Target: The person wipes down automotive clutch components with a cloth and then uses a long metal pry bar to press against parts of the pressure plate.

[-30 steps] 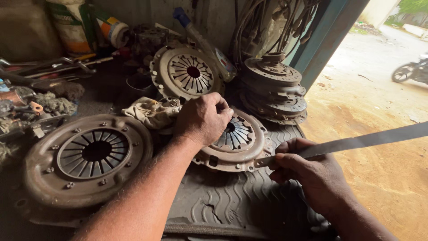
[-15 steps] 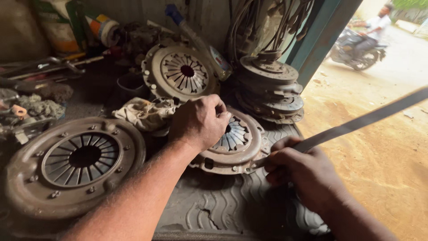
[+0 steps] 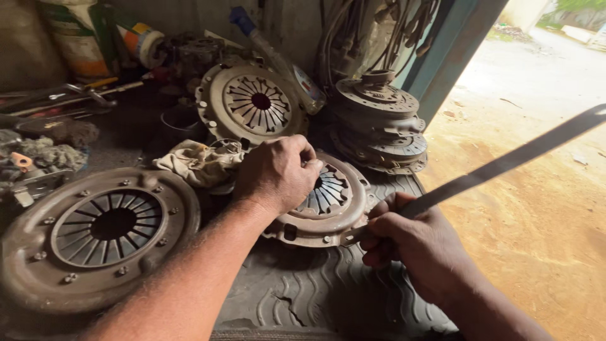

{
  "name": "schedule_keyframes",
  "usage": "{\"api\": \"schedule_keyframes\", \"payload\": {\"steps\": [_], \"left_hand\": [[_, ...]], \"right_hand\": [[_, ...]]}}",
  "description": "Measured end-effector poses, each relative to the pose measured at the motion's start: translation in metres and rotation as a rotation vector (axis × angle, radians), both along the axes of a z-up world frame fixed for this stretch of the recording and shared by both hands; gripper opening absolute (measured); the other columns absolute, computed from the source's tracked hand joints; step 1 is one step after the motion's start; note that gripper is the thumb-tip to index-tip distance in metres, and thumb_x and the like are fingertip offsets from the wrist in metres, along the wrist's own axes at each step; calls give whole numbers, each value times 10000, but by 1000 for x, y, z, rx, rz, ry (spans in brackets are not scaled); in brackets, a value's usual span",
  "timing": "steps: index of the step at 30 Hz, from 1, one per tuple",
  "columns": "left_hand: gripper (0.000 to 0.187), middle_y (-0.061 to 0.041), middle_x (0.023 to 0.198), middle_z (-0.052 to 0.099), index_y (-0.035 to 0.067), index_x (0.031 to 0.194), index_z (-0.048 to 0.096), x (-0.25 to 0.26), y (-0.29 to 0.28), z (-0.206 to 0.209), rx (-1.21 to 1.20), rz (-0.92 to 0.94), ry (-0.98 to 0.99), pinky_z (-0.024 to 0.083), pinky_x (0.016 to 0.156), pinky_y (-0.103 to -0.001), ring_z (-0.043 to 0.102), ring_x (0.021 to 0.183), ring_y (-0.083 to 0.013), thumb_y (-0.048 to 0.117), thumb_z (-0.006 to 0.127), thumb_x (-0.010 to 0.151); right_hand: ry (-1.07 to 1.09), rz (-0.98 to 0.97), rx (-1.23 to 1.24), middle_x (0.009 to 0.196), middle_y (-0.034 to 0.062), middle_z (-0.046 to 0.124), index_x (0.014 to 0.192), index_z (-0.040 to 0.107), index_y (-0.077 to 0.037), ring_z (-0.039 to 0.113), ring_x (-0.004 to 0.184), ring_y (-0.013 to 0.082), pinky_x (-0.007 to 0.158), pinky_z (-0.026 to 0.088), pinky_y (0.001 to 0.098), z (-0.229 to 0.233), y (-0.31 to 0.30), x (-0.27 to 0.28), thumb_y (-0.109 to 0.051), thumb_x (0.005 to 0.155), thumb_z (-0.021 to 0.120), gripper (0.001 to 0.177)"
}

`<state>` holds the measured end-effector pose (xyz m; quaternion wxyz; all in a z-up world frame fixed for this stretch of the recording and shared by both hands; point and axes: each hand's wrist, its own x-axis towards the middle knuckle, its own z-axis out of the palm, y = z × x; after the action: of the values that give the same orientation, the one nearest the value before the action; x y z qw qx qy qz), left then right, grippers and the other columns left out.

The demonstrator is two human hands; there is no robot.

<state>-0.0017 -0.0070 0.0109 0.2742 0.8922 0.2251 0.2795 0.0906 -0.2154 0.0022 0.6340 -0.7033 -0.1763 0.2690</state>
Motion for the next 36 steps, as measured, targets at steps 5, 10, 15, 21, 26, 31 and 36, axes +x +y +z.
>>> {"api": "schedule_keyframes", "payload": {"steps": [5,10,15,21,26,31,36], "left_hand": [[205,-83,879,775,151,898,759,-1,-3,-1,-13,74,-15,583,754,-442,746,842,-298,347,716,856],[219,-91,880,777,152,928,756,-1,0,-1,-9,32,-28,590,752,-438,749,850,-301,350,709,848],[199,-98,891,777,151,900,770,4,1,-6,12,40,-54,583,766,-449,744,853,-315,328,690,852],[182,-106,893,774,161,897,768,0,5,-9,31,52,-73,581,756,-456,739,845,-327,320,700,841],[219,-110,860,773,157,906,757,1,1,-7,-17,48,-52,578,747,-458,737,840,-328,359,723,828],[199,-97,862,774,152,892,758,-1,3,-7,10,47,-63,582,747,-454,744,833,-316,335,719,823],[195,-105,884,772,160,908,770,-3,4,-7,21,33,-78,583,744,-455,740,838,-326,334,718,836]], "right_hand": [[-13,3,3,684,133,660,855,599,-15,633,516,224,485,533,356,1,0,1,-62,834,632,61],[11,23,16,682,128,659,851,593,-29,628,516,220,485,528,347,1,-1,5,-69,840,642,64],[-39,-1,36,677,131,657,829,602,5,639,516,236,479,557,374,-3,1,1,-54,829,633,67],[26,24,54,673,130,647,852,583,-14,629,500,227,472,528,356,0,4,0,-72,852,638,80],[27,86,76,648,146,652,833,599,-17,625,473,227,446,515,349,-2,2,1,-47,818,625,42],[21,35,16,666,144,657,836,575,-19,616,480,229,453,502,346,0,4,-8,-48,833,638,69],[-55,81,40,690,129,662,862,605,7,643,520,219,481,549,348,1,7,-5,-49,840,646,73]]}}
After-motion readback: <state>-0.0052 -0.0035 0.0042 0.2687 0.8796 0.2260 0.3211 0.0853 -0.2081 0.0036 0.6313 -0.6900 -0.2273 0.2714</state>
